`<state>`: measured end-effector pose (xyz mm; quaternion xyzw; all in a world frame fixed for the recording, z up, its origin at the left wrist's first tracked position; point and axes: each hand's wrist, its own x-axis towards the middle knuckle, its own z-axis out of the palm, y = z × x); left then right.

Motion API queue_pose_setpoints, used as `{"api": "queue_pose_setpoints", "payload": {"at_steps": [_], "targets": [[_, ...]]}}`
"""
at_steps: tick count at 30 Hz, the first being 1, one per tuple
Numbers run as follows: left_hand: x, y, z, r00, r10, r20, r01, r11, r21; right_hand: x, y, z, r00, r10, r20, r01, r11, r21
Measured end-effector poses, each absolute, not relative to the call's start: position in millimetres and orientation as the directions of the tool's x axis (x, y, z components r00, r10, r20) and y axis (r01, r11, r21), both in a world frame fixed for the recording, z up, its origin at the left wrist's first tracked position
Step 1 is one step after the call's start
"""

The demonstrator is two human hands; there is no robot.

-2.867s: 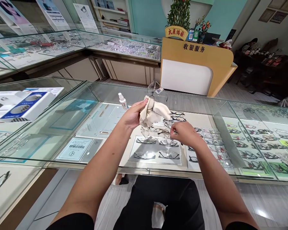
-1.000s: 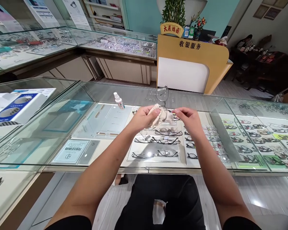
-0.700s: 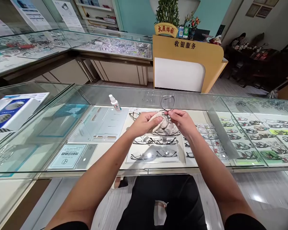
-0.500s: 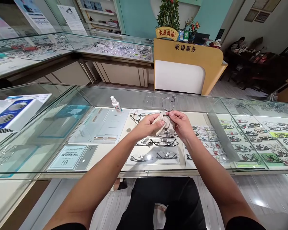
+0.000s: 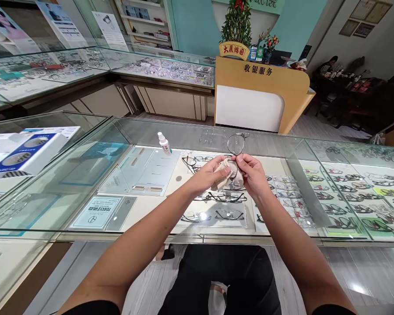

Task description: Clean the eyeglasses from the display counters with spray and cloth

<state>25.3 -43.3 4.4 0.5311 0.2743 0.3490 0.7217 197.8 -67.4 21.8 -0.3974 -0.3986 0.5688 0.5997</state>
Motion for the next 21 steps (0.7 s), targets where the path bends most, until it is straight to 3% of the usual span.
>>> {"api": "queue_pose_setpoints", "payload": {"at_steps": [6, 14, 21], "targets": [[25.5, -41.4, 4.0, 0.603, 0.797, -0.035, -0.224, 0.211, 0.952, 197.4, -69.0, 23.1, 0.023, 0.998, 0.053, -0.397, 0.058, -0.916], [23.0, -42.0, 6.2, 0.618, 0.786, 0.022, -0.198, 0.129, 0.972, 197.4, -71.1, 24.6, 0.056, 0.996, 0.063, -0.293, 0.077, -0.953], [24.8, -44.6, 10.3, 0.608, 0.794, -0.013, -0.167, 0.143, 0.976, 199.7, -70.5, 23.6, 0.078, 0.991, 0.109, -0.259, 0.126, -0.958]]}}
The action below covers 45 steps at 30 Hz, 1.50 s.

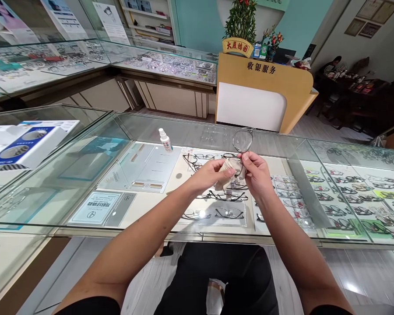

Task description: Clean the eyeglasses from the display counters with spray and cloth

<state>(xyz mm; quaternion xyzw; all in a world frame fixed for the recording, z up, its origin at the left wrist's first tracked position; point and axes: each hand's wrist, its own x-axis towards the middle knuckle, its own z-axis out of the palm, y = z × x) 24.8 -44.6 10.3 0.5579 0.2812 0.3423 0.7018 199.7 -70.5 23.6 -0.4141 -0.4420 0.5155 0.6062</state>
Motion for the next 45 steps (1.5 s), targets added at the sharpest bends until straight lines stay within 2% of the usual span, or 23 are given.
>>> {"api": "queue_pose_setpoints", "payload": {"at_steps": [9, 18, 21, 31, 38, 45], "targets": [[26, -46, 9, 0.623, 0.782, -0.003, -0.178, 0.146, 0.973, 199, -72, 27, 0.106, 0.992, 0.071, -0.319, 0.102, -0.942], [28, -49, 7, 0.61, 0.792, 0.006, -0.18, 0.131, 0.975, 199, -71, 25, 0.115, 0.99, 0.079, -0.268, 0.108, -0.957], [28, -48, 7, 0.603, 0.798, 0.012, -0.208, 0.142, 0.968, 200, -70, 25, 0.099, 0.991, 0.093, -0.241, 0.115, -0.964], [26, -46, 1, 0.639, 0.768, 0.051, -0.218, 0.116, 0.969, 193, -73, 23, 0.034, 0.998, 0.06, -0.303, 0.068, -0.951], [31, -46, -6, 0.574, 0.818, 0.043, -0.267, 0.138, 0.954, 189, -74, 19, -0.024, 0.997, 0.076, -0.369, 0.061, -0.928], [37, -46, -3, 0.472, 0.881, 0.046, -0.3, 0.111, 0.947, 192, -70, 6, -0.035, 0.987, 0.157, -0.293, 0.14, -0.946]]}}
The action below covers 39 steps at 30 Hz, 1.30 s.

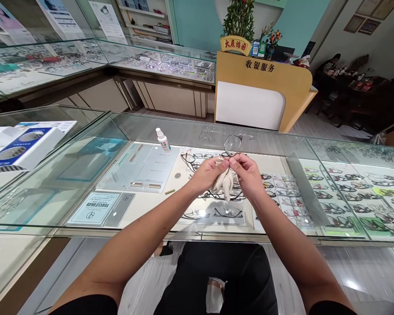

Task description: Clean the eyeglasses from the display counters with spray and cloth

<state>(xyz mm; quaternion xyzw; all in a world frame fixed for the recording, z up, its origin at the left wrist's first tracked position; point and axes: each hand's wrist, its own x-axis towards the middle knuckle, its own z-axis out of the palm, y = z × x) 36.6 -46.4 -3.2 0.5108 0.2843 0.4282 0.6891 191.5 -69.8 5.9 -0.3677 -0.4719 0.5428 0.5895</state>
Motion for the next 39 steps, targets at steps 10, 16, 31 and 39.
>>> {"api": "queue_pose_setpoints", "payload": {"at_steps": [10, 16, 31, 39], "targets": [[32, -45, 0, 0.494, 0.867, 0.065, -0.272, 0.083, 0.959, 194, -68, 15, -0.007, 0.995, 0.097, -0.409, 0.085, -0.908], [36, -44, -2, 0.426, 0.904, 0.031, -0.33, 0.123, 0.936, 189, -66, 7, -0.043, 0.991, 0.13, -0.365, 0.106, -0.925], [31, -41, -2, 0.466, 0.885, -0.006, -0.323, 0.177, 0.93, 189, -71, 15, -0.045, 0.994, 0.103, -0.414, 0.076, -0.907], [27, -44, 5, 0.545, 0.838, 0.005, -0.284, 0.179, 0.942, 190, -71, 18, -0.04, 0.998, 0.041, -0.426, 0.02, -0.905]]}}
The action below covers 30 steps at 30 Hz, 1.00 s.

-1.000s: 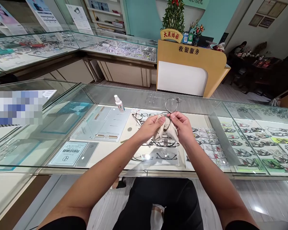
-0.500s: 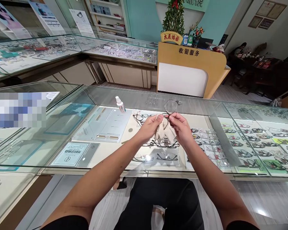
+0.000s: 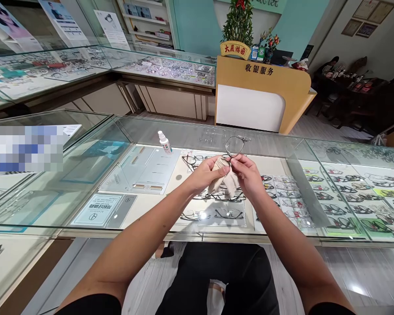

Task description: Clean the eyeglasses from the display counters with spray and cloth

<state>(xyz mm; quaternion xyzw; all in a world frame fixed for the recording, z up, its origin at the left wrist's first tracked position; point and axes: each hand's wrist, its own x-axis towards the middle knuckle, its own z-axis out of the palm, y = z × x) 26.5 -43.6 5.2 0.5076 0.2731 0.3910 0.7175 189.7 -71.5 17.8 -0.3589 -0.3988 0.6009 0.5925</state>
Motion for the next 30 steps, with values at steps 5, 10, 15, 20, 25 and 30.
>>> {"api": "queue_pose_setpoints", "payload": {"at_steps": [5, 10, 15, 20, 25, 30], "targets": [[27.4, -43.8, 3.8, 0.537, 0.844, 0.022, -0.245, 0.13, 0.961, 191.9, -69.8, 17.3, -0.04, 0.998, 0.039, -0.419, 0.019, -0.908], [29.6, -41.0, -1.6, 0.453, 0.89, 0.04, -0.253, 0.086, 0.964, 190.8, -69.1, 14.4, -0.042, 0.997, 0.071, -0.386, 0.049, -0.921], [26.6, -39.8, -0.1, 0.477, 0.878, 0.043, -0.224, 0.074, 0.972, 193.4, -69.5, 16.8, -0.018, 1.0, -0.006, -0.434, -0.014, -0.901], [25.2, -41.9, 3.3, 0.564, 0.824, 0.05, -0.198, 0.076, 0.977, 194.9, -68.2, 17.2, -0.031, 0.999, -0.014, -0.465, -0.027, -0.885], [32.1, -43.3, 0.6, 0.478, 0.877, 0.052, -0.273, 0.092, 0.958, 191.5, -68.3, 14.7, -0.079, 0.997, 0.002, -0.424, -0.031, -0.905], [32.9, -41.1, -2.8, 0.423, 0.903, 0.078, -0.27, 0.043, 0.962, 189.8, -69.1, 12.3, -0.081, 0.996, 0.021, -0.441, -0.017, -0.897]]}}
